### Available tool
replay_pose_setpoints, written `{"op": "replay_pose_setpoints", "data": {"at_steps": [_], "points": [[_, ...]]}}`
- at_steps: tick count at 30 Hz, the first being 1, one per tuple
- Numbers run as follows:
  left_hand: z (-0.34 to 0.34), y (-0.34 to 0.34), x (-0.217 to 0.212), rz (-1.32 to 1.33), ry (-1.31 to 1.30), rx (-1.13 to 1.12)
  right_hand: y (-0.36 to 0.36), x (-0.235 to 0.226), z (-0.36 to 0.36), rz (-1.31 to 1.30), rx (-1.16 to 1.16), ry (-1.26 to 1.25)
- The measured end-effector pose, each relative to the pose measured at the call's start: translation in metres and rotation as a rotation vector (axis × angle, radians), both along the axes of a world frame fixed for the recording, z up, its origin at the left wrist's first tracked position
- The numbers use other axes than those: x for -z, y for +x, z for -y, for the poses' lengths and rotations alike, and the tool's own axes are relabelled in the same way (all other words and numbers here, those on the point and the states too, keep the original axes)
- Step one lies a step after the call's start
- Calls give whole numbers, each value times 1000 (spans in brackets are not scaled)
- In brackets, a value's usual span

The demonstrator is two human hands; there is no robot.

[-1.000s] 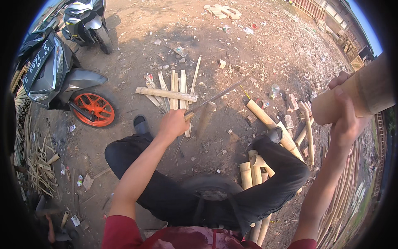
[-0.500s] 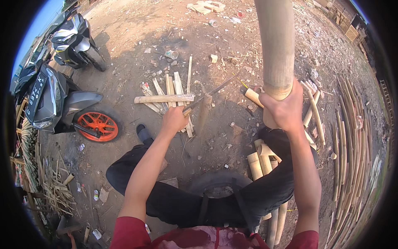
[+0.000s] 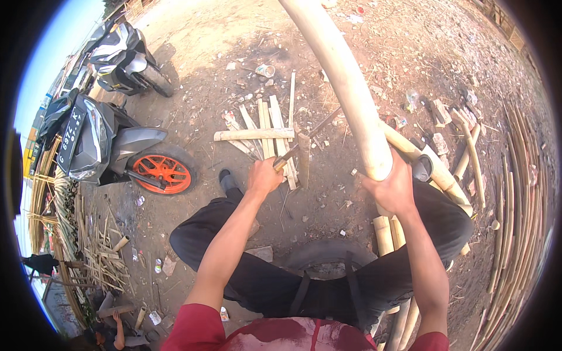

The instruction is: The person shapes bamboo stalks by hand using a machete, whittling down edges and splitting pieces while sitting outdoors.

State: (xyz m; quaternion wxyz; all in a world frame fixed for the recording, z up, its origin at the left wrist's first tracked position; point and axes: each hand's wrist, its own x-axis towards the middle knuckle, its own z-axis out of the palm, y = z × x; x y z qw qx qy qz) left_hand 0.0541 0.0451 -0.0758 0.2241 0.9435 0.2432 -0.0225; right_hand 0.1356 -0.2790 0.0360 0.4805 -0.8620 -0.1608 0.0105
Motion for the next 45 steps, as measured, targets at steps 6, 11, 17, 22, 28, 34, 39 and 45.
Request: {"op": "replay_pose_setpoints", "data": {"at_steps": [6,11,17,22,28,34,39,45], "points": [[-4,-5,5,9,-15,5,47,-149,2,110,10,524],[4,-10,-2,-118,57,41,-13,78,5,-327,-82,-300],[-22,-33,3,-239,101,8,-44,87,10,-494,-115,-290],[-6,-42,28,-158,56,-33,6,-32,-15,-168,-56,37],[6,-26,29,-83,56,-8,-2,27,-17,-158,64,227],[3,-33,45,-188,161,32,-43,119,27,-524,-145,-382],[9,-29,79,-129,130,-21,-4,25,13,-292,-112,-58],[21,-20,70,-70,108,22,-3,45,13,-170,58,223]]}}
